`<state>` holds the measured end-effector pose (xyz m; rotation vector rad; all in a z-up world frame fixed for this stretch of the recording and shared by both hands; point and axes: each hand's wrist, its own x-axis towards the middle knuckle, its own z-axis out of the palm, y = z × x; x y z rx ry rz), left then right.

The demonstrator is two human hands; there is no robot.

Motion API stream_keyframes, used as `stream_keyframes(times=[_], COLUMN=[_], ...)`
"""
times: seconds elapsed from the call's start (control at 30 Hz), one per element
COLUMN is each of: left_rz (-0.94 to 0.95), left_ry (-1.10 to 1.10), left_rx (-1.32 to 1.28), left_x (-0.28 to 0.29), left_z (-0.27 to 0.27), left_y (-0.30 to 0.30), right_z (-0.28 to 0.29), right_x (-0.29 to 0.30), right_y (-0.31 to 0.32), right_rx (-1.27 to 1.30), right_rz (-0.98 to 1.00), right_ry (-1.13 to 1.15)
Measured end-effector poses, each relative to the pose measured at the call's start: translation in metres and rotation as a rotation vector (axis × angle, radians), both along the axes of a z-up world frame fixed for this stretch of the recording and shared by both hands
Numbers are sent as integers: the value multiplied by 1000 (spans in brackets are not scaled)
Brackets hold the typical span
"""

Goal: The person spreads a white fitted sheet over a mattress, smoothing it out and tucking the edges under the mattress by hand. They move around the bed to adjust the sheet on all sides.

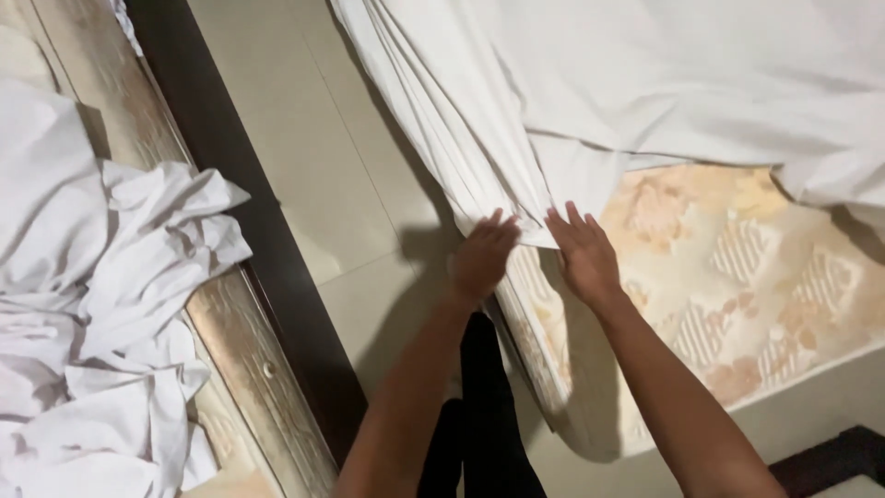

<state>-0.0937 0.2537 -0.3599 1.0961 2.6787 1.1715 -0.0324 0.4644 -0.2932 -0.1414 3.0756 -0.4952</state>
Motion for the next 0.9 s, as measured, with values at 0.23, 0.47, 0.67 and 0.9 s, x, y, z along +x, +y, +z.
stream_keyframes(times=[0.23,0.47,0.67,0.9], left_rz=[23,8,-12,-66], left_ry=[69,113,112,143], left_rx=[-65,-144,-104,-75], left_x=[12,28,22,-43], left_z=[19,54,68,67], left_y=[-32,-17,17,35], right_z=[7,23,29,32], right_x=[32,29,21,14], right_y=[-45,-47,-38,-15], right_rx=[26,47,12,-34], right_rz=[-36,-112,-77,-124], right_ry=[47,30,-21,82])
